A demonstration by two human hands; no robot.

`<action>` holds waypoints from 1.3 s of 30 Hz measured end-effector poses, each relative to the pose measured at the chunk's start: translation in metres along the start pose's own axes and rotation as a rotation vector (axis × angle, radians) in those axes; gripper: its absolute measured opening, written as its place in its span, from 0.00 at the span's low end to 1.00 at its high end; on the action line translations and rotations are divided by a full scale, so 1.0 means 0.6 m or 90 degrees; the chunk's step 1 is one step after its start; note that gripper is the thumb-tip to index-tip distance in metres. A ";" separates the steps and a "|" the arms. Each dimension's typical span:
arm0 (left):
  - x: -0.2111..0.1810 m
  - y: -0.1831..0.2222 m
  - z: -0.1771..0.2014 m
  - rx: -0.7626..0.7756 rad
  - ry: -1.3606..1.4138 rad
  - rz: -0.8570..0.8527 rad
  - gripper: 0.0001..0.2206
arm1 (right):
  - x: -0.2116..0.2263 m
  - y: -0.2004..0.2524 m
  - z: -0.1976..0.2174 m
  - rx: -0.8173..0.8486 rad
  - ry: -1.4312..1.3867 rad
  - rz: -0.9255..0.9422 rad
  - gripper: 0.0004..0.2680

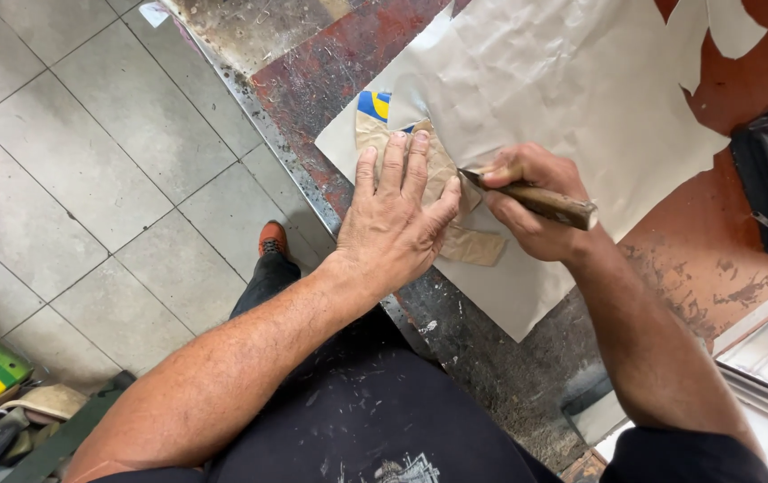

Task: Cutting out shoe patterns from a leather sheet using a knife and a template

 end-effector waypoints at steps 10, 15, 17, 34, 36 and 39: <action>-0.003 -0.001 0.001 0.010 0.014 0.004 0.17 | 0.005 0.023 0.031 0.040 0.072 0.032 0.04; -0.001 -0.001 0.006 0.023 0.011 -0.003 0.17 | 0.019 0.024 0.028 0.052 0.069 0.079 0.03; -0.002 -0.002 0.006 0.032 0.010 0.000 0.17 | 0.018 0.031 0.029 0.044 0.062 0.077 0.03; 0.003 -0.040 0.010 -0.014 -0.112 -0.293 0.13 | 0.074 -0.015 0.044 0.120 0.141 -0.281 0.03; 0.018 -0.048 0.006 -0.111 -0.057 -0.332 0.10 | 0.095 -0.016 0.039 0.120 0.084 -0.345 0.04; 0.031 -0.048 -0.002 -0.151 -0.014 -0.355 0.12 | 0.109 0.003 0.034 0.050 0.078 -0.345 0.05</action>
Point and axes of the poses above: each hand's wrist, its own y-axis away from the middle knuckle, its own z-axis out of the back of the hand, x = y × z, the point moved 2 cm from there along -y, towards the middle knuckle, and after that the axes turned 3 degrees about y, right-handed, at the moved point
